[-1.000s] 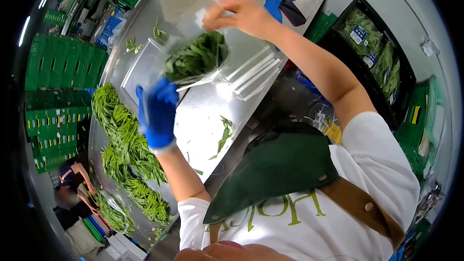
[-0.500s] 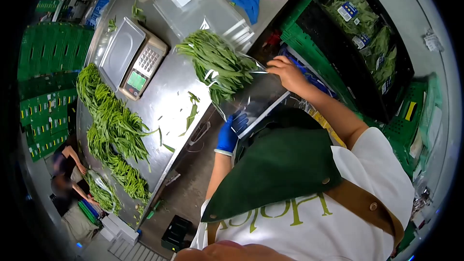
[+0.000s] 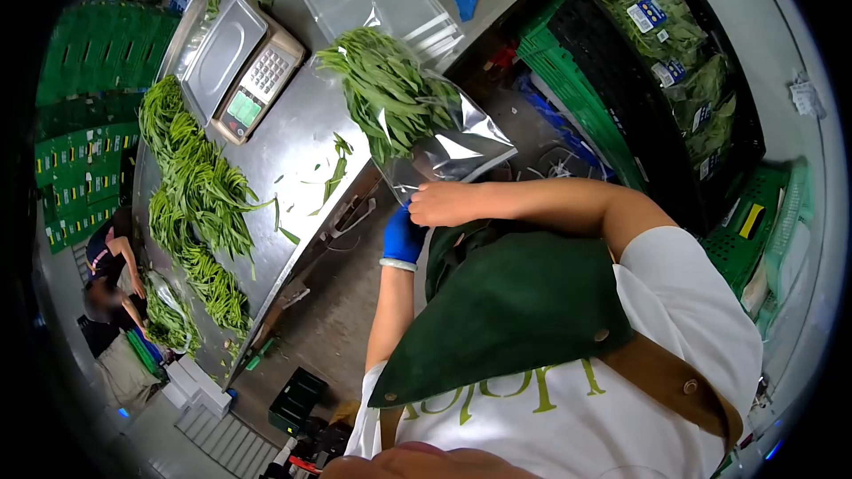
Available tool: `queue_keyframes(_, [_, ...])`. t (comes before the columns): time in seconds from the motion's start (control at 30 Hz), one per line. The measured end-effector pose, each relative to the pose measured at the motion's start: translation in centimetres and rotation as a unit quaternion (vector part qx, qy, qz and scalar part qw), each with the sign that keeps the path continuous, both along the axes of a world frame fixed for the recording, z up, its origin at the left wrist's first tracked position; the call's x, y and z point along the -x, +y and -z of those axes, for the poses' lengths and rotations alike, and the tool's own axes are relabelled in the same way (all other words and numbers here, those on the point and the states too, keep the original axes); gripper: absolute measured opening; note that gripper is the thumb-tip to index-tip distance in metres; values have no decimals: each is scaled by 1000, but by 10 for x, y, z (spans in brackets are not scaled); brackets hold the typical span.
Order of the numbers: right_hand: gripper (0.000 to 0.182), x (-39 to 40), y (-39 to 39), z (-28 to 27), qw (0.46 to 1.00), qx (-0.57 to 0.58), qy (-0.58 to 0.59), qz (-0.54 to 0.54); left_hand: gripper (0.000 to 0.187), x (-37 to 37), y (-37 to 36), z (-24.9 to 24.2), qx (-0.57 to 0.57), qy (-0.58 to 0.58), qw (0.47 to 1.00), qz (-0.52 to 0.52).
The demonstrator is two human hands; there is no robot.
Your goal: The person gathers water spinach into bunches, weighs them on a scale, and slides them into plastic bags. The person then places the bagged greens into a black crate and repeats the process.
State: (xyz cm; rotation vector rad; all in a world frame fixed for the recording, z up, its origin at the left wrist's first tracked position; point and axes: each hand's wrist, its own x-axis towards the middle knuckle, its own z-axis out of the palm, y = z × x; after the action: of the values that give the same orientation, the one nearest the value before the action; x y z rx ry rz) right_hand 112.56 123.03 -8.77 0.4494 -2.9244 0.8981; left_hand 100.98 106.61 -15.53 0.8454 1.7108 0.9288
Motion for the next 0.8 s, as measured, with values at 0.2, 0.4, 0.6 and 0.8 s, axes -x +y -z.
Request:
queue_keyframes(0.2, [14, -176, 62, 95, 979, -126, -129, 93, 36, 14, 2, -9, 34, -389, 897, -206])
queue_keyframes(0.4, [49, -225, 91, 72, 858, -158, -433, 227, 39, 44, -17, 22, -6, 57, 972, -227])
queue_keyframes(0.6, [41, -65, 117, 15, 929, -244, 67, 271, 55, 53, 29, -17, -79, 541, 826, 138])
queue_keyframes(0.8, [15, -33, 156, -10, 928, 103, -232, 273, 35, 103, 40, -40, -137, 134, 974, 120])
